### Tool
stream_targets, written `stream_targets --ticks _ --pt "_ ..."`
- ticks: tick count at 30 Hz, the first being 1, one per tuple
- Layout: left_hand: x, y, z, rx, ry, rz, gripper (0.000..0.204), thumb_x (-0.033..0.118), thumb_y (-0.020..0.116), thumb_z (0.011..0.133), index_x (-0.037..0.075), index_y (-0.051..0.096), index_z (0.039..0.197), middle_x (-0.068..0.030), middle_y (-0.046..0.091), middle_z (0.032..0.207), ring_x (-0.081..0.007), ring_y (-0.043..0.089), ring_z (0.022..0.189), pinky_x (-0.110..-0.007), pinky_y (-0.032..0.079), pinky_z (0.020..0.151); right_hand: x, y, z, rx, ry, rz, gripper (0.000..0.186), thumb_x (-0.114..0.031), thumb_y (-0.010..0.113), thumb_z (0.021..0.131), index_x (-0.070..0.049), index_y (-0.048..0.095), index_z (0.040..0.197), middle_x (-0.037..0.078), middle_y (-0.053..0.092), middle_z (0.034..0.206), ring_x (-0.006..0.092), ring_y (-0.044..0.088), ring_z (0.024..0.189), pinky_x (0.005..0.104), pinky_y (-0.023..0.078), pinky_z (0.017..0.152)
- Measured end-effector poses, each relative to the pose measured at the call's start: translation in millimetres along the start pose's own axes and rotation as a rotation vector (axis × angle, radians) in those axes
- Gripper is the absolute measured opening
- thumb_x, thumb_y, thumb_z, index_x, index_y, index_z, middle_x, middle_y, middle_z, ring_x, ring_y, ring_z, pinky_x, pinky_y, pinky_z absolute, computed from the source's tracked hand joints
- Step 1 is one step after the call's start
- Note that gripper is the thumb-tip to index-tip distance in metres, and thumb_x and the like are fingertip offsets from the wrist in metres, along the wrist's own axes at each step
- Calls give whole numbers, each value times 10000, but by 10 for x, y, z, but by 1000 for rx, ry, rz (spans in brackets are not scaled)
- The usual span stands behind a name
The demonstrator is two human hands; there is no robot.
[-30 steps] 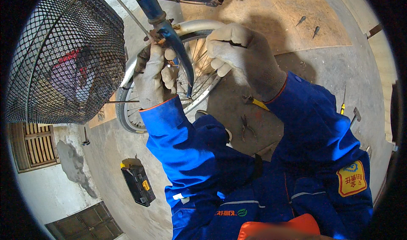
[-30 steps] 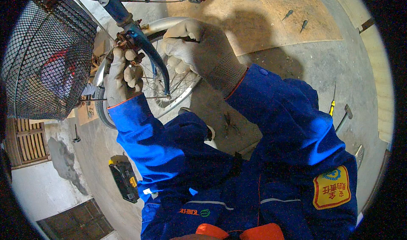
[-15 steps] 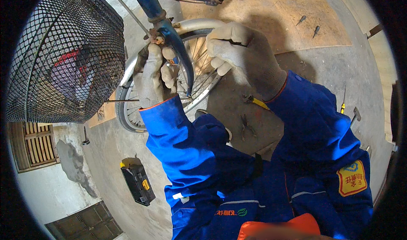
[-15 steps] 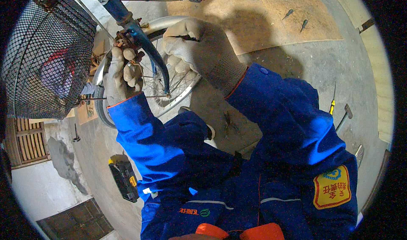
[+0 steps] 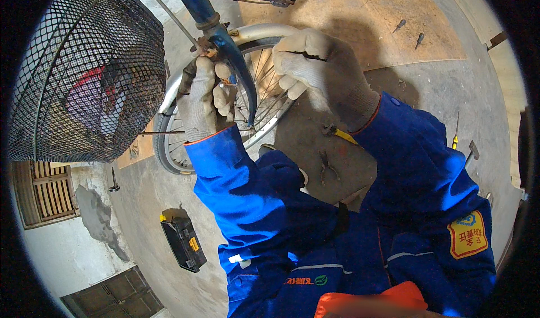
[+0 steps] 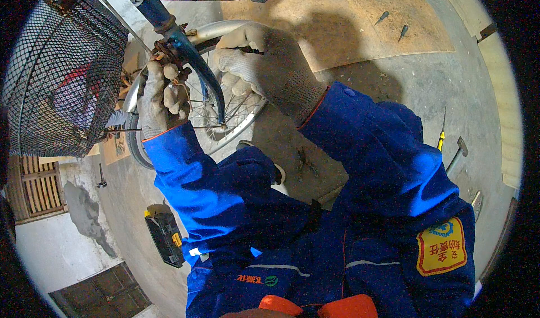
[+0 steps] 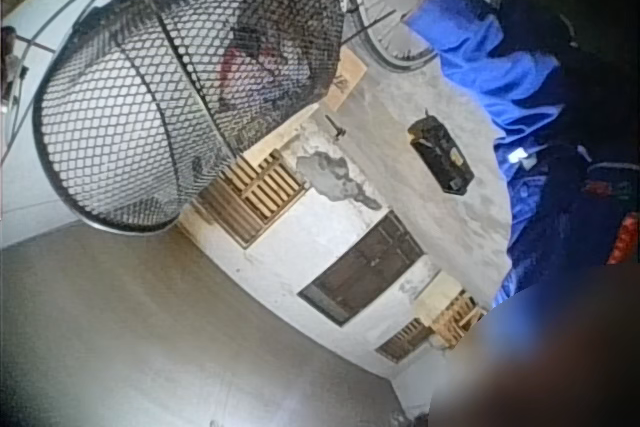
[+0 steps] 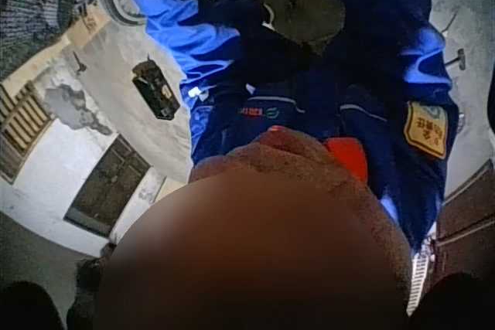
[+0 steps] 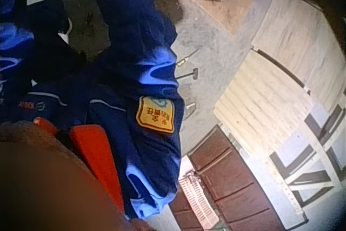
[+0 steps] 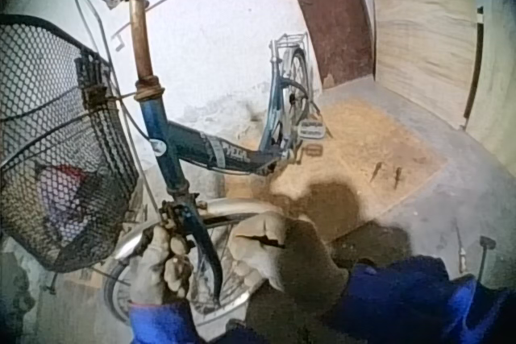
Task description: The person uses pliers and a screwdriver to adjust the front brake assembly of a blue bicycle. They remove and reattach brake cables, tighten components, and test the brake lever while working in a workshop.
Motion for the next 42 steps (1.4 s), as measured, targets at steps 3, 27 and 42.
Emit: stream_targets --ticks 3,27,42 --pt "9 18 17 -16 26 -8 284 255 697 957 4 650 1081 -88 688 768 -59 504 429 -178 373 359 -18 -5 -12 -5 17 -19 201 -117 660 925 28 666 1064 79 674 833 127 629 661 254 521 561" --pt "43 83 -31 2 18 -15 273 230 693 953 9 653 1108 -75 689 809 -55 526 476 -177 390 388 -6 2 3 -8 1 -5 202 -131 656 927 22 671 1057 77 667 799 121 619 641 249 508 554" --pt "-43 14 22 59 73 21 320 249 651 978 11 617 1189 -86 687 898 -63 543 525 -163 436 431 35 -23 20 -19 -22 -8 189 -97 642 930 31 664 1067 82 661 816 124 613 648 251 504 558"
Point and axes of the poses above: each hand's wrist, its own z-axis towards the middle knuckle, its own y-axis out of the palm, x = y × z, the point moved 2 cm from there along z, towards the middle knuckle
